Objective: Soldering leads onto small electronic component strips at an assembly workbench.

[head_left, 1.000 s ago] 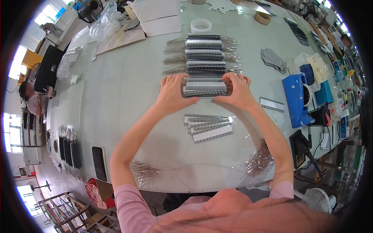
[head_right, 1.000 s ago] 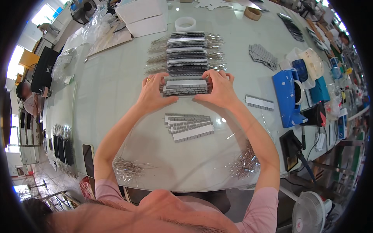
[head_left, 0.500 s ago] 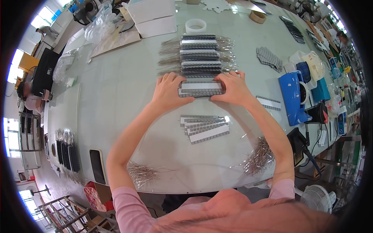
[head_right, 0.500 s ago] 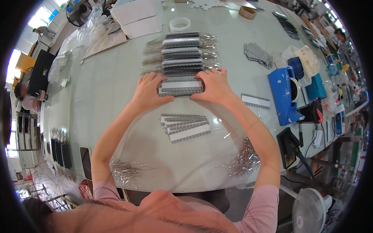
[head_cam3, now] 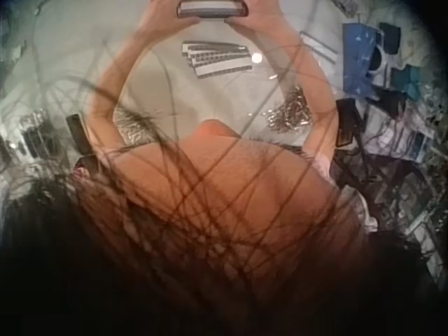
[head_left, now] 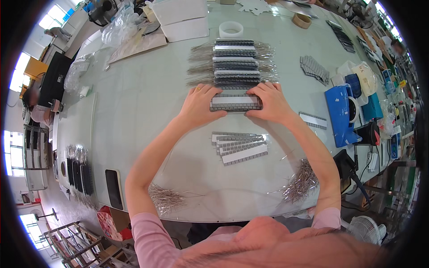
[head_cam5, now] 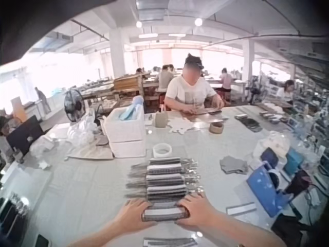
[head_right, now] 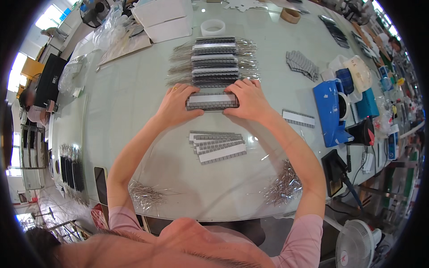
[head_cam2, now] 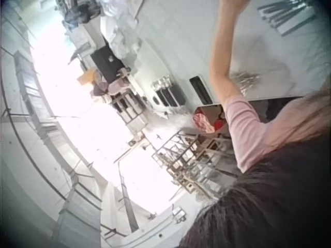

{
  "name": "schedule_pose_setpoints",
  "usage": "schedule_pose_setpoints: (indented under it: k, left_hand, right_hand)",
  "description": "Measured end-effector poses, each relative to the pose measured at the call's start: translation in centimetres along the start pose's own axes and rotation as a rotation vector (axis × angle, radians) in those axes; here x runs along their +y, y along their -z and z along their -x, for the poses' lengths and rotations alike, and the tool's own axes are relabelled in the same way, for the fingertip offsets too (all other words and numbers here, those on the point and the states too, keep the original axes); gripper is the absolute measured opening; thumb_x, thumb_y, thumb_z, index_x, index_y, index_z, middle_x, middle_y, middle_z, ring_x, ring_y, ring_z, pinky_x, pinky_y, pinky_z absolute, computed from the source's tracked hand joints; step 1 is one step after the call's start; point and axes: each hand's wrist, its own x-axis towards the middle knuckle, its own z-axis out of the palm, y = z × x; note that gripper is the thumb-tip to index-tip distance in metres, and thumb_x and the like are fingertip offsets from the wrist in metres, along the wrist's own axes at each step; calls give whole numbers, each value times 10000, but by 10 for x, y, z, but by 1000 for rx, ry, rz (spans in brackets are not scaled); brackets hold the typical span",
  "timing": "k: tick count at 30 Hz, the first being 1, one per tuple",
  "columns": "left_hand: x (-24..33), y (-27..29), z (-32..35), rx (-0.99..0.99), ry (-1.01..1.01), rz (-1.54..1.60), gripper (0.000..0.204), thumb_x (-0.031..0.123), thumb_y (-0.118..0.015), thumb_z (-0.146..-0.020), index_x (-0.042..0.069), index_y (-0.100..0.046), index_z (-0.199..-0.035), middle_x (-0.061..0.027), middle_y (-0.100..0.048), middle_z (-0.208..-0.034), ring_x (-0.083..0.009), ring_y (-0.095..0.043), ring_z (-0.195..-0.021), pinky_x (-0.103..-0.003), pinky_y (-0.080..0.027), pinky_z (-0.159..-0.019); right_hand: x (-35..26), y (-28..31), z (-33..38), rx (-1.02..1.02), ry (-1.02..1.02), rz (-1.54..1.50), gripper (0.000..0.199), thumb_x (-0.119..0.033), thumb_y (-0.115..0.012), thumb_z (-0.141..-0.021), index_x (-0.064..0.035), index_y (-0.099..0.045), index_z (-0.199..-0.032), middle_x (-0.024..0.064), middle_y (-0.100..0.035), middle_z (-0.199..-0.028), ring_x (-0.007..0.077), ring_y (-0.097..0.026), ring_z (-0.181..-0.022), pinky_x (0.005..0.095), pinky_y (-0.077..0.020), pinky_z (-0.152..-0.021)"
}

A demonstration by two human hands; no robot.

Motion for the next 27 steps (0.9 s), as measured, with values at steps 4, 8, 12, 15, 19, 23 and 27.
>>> schedule_pose_setpoints:
  k: [4, 8, 12, 15, 19, 23, 27]
  left_hand:
    - [-6, -3, 1, 8, -47, -33, 600, 353, -785, -684, 70, -591, -1176, -76, -559, -1113, -269, -494, -1093, -404, -392, -944]
    - [-5, -4, 0, 34, -87, -15, 594, 353, -782, -697, 69, -589, -1181, -78, -551, -1128, -274, -491, -1095, -407, -392, -948]
    - [-6, -9, -3, 16, -91, -30, 579, 350, -772, -721, 67, -584, -1190, -78, -545, -1125, -275, -490, -1093, -411, -398, -938]
    - [-5, -10, -5, 26, -91, -26, 575, 346, -768, -727, 68, -581, -1195, -79, -546, -1114, -273, -490, -1091, -410, -404, -928]
    - [1, -14, -9, 43, -63, -1, 563, 324, -749, -740, 53, -576, -1202, -92, -562, -1124, -294, -499, -1083, -416, -398, -939]
    - [5, -15, -7, 62, -35, -8, 566, 313, -749, -741, 55, -571, -1212, -95, -573, -1132, -294, -509, -1085, -415, -409, -928]
    - [0, -12, -4, 75, -48, -13, 573, 300, -745, -747, 62, -560, -1235, -96, -579, -1156, -294, -513, -1094, -411, -414, -930]
  right_hand:
    - [-3, 3, -3, -47, -16, -38, 507, -349, -819, -607, -121, -637, -1022, 32, -598, -974, 225, -529, -969, 370, -343, -917]
    - [-1, 3, -2, -53, -12, -44, 510, -323, -829, -613, -125, -633, -1040, 13, -593, -975, 222, -514, -958, 358, -346, -876]
    - [-1, 2, -1, -33, 2, -39, 515, -319, -824, -618, -120, -630, -1052, 16, -587, -972, 224, -513, -959, 361, -363, -856]
    - [3, 3, -1, -31, 12, -9, 516, -325, -817, -624, -117, -630, -1058, 18, -585, -985, 225, -514, -964, 363, -368, -849]
    - [9, 4, 0, -35, 2, 20, 514, -334, -807, -633, -114, -630, -1061, 21, -585, -1001, 225, -518, -980, 363, -372, -849]
    - [6, 7, 1, -45, -21, 17, 511, -325, -806, -632, -112, -629, -1060, 21, -587, -1006, 223, -522, -993, 364, -374, -860]
    - [8, 4, 0, -14, -3, 18, 514, -321, -809, -628, -110, -627, -1060, 18, -590, -1011, 221, -529, -991, 364, -376, -865]
